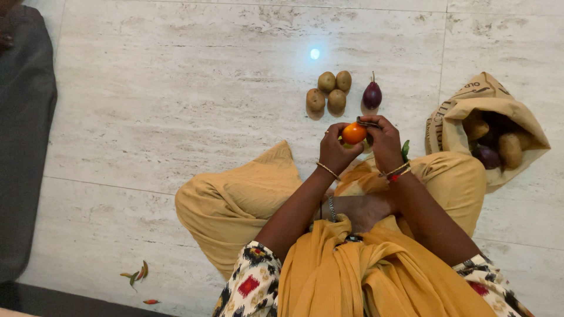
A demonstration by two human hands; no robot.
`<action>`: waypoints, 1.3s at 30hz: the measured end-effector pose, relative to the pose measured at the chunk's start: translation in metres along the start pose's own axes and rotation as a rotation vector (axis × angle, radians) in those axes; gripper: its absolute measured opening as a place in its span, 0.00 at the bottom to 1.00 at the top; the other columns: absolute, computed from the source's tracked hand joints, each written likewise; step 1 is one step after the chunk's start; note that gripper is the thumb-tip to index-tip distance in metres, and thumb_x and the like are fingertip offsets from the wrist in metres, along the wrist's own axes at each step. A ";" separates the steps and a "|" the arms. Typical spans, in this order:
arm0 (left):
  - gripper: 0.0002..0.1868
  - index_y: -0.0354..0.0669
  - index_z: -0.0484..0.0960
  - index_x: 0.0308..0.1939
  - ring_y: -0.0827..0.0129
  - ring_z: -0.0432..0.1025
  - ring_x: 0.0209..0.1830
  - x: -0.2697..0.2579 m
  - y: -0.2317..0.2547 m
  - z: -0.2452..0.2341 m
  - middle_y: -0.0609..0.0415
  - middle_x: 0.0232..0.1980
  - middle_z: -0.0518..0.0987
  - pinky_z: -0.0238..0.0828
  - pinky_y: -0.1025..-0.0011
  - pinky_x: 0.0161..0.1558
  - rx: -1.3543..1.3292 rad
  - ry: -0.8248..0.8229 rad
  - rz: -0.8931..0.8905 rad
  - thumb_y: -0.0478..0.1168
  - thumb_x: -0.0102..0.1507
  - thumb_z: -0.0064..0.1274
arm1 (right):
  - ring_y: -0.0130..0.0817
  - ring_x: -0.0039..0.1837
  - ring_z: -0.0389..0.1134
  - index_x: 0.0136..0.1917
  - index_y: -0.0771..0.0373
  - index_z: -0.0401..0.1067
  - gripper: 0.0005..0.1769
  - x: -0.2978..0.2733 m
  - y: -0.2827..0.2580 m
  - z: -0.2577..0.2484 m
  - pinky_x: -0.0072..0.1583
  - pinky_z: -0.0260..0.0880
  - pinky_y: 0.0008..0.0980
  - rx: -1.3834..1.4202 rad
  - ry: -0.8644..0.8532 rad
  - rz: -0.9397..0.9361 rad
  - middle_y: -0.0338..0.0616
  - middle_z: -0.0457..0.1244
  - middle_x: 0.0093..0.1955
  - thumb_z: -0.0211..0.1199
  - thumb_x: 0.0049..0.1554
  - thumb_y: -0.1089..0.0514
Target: The person sits on the floor and peels potatoes and a tomato using a small knife. They handle the vegetables one at a time, removing the skin and placing the peeled items on the floor.
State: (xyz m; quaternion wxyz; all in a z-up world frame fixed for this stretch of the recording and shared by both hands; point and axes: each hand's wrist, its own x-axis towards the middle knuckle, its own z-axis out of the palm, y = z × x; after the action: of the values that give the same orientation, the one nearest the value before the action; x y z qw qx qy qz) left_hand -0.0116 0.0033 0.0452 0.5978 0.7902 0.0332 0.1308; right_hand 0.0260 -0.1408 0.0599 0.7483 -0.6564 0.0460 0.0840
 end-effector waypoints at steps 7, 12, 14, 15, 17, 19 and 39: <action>0.26 0.39 0.76 0.55 0.63 0.79 0.49 0.000 -0.019 0.004 0.47 0.50 0.81 0.81 0.68 0.48 -0.052 0.028 -0.084 0.41 0.56 0.66 | 0.44 0.73 0.61 0.58 0.62 0.76 0.14 -0.031 -0.027 0.039 0.73 0.62 0.43 -0.821 -0.112 -0.813 0.47 0.66 0.63 0.58 0.59 0.68; 0.31 0.38 0.74 0.54 0.63 0.78 0.50 0.002 0.001 -0.003 0.46 0.51 0.78 0.81 0.68 0.47 -0.090 0.029 -0.022 0.42 0.51 0.69 | 0.42 0.68 0.64 0.60 0.60 0.75 0.16 -0.016 -0.020 0.023 0.67 0.67 0.41 0.025 -0.041 -0.026 0.46 0.65 0.65 0.52 0.62 0.66; 0.30 0.38 0.74 0.53 0.62 0.78 0.48 0.002 0.003 -0.006 0.46 0.50 0.78 0.81 0.68 0.47 -0.084 0.005 -0.025 0.42 0.51 0.70 | 0.42 0.66 0.64 0.62 0.59 0.75 0.16 -0.013 -0.016 0.017 0.65 0.67 0.40 0.265 -0.009 0.192 0.46 0.66 0.65 0.52 0.64 0.64; 0.30 0.39 0.75 0.53 0.61 0.78 0.48 0.002 0.002 -0.005 0.46 0.49 0.79 0.80 0.67 0.47 -0.046 0.021 0.000 0.42 0.51 0.70 | 0.42 0.66 0.64 0.63 0.59 0.75 0.16 -0.013 -0.016 0.016 0.65 0.66 0.40 0.282 -0.015 0.188 0.48 0.65 0.67 0.52 0.64 0.64; 0.28 0.39 0.76 0.51 0.59 0.77 0.46 0.001 -0.005 -0.001 0.47 0.48 0.79 0.79 0.66 0.48 0.031 0.050 0.047 0.42 0.50 0.69 | 0.43 0.68 0.63 0.63 0.60 0.75 0.17 -0.018 -0.016 0.019 0.67 0.65 0.40 0.015 -0.059 -0.054 0.49 0.64 0.69 0.53 0.63 0.66; 0.24 0.42 0.77 0.51 0.58 0.76 0.47 0.002 -0.017 0.002 0.50 0.47 0.79 0.76 0.63 0.51 0.147 0.082 0.103 0.40 0.54 0.68 | 0.46 0.73 0.64 0.62 0.62 0.73 0.18 -0.029 -0.016 0.029 0.72 0.66 0.41 -0.558 -0.130 -0.523 0.49 0.62 0.71 0.53 0.61 0.70; 0.17 0.42 0.76 0.51 0.56 0.76 0.47 0.002 -0.024 0.000 0.48 0.50 0.77 0.75 0.62 0.48 0.133 0.068 0.061 0.39 0.59 0.61 | 0.54 0.72 0.61 0.60 0.65 0.72 0.14 -0.035 -0.025 0.041 0.72 0.61 0.43 -0.760 -0.151 -0.676 0.59 0.62 0.68 0.54 0.62 0.68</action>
State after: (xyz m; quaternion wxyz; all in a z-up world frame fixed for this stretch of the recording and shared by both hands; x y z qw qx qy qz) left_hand -0.0075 0.0105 0.0227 0.5382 0.8240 0.0380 0.1730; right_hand -0.0059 -0.1058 0.0962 0.4434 -0.8524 -0.2568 -0.1043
